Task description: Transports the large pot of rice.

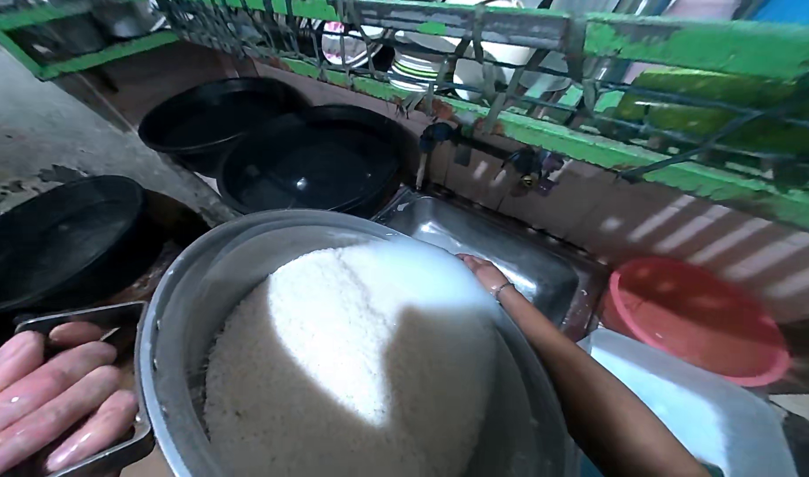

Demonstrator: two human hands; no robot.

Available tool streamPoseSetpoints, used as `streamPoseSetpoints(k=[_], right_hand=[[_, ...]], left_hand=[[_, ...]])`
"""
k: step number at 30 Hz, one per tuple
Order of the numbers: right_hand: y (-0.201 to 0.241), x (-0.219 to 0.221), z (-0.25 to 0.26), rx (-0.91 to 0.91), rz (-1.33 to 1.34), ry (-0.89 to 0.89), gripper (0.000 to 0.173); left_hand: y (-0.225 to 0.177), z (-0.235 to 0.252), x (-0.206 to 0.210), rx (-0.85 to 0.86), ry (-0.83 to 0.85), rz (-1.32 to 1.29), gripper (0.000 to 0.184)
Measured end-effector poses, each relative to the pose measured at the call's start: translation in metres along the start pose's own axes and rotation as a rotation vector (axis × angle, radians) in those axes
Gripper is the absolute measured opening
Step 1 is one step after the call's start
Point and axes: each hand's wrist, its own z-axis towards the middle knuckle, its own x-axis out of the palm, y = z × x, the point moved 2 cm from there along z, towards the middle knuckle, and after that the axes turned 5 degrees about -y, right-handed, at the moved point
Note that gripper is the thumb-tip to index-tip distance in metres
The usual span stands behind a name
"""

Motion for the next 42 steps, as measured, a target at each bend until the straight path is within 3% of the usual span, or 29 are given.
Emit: streamPoseSetpoints(k=[6,18,29,42], right_hand=[[-0.003,-0.001,-0.005,0.041,-0.027,-0.044,0.052],[-0.011,-0.003,-0.011,0.05,0.022,-0.052,0.049],[-0.023,-0.002,-0.006,0.072,0.302,0.015,0.059],[-0.028,0.0,-0.008,0.063,0.338,0.03,0.049]], left_hand=[[0.003,0.0,0.003,0.013,0.03,-0.025,0.032],[0.006,0.001,-0.005,-0.017,0.067,-0.059,0.042],[0.006,0.002,-0.007,-0.021,0.101,-0.09,0.043],[0.004,0.002,-0.007,-0.077,0.115,-0.107,0.042]])
